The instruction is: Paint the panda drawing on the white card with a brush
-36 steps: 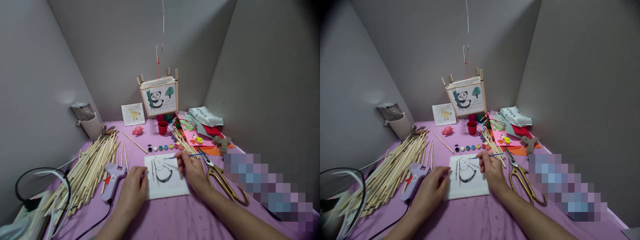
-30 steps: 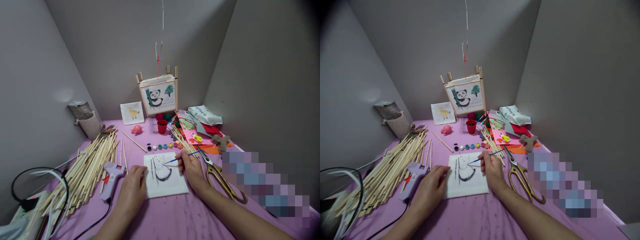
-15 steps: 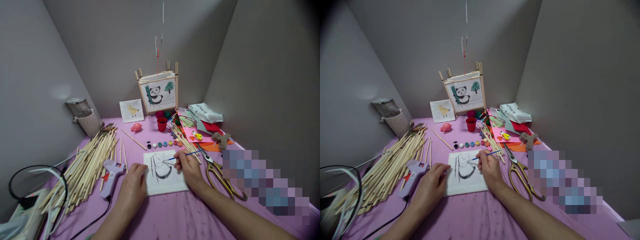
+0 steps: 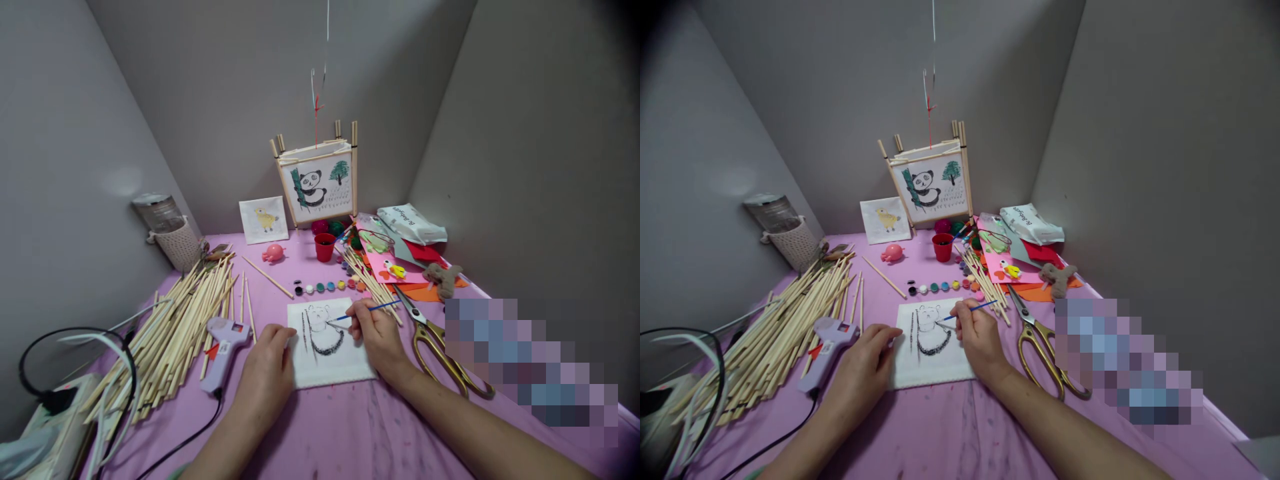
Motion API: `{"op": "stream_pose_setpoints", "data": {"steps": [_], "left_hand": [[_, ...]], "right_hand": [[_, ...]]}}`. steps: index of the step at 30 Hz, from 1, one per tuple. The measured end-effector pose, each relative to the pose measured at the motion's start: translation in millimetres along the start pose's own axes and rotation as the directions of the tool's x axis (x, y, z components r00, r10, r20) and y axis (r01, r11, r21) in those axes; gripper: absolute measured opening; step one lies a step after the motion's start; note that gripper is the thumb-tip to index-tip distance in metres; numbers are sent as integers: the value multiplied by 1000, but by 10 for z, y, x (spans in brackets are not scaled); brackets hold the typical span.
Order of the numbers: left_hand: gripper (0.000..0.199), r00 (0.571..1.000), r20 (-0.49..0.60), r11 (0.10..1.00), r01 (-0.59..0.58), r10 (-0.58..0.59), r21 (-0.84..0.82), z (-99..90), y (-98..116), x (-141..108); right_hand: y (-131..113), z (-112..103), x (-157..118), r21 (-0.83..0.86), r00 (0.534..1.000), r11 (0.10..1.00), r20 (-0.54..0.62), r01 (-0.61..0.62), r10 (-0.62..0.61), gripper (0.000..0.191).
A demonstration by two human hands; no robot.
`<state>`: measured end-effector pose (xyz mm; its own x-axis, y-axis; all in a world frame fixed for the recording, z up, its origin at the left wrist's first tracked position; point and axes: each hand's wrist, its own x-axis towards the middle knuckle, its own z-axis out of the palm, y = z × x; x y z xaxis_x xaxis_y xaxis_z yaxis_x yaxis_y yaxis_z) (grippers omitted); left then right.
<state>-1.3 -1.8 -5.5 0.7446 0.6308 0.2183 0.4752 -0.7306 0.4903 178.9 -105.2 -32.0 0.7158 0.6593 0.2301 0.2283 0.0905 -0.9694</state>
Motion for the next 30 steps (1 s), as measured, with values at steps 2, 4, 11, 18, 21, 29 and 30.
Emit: {"op": "stream_pose_setpoints", "data": {"steps": [2,4,11,18,21,29,30], "left_hand": [[30,1000,-4,1000,1,0,3,8,-11,1],[30,1000,-8,1000,2,-2,1,19,-22,1],[29,1000,-2,1000,4,-4,-4,35,-29,-6],[29,1000,0,1000,2,-2,-2,33,-23,-2],[29,1000,8,1000,5,-5,-4,27,-23,2],[29,1000,24,1000,9,-9,-5,6,-7,-2],[29,1000,27,1000,10,-10,-5,6,-4,-1]], "right_hand": [[-3,-5,-5,7,1000,1000,-7,-2,2,41],[2,-7,-4,29,1000,1000,-15,-3,3,41],[15,10,9,13,1000,1000,0,-6,6,40],[-9,-1,7,-35,999,999,20,28,-27,40],[-8,-5,7,-35,999,999,26,25,-24,40],[2,-13,-2,-71,999,997,8,35,-35,41],[2,-17,-1,-87,999,995,8,42,-41,41]]}}
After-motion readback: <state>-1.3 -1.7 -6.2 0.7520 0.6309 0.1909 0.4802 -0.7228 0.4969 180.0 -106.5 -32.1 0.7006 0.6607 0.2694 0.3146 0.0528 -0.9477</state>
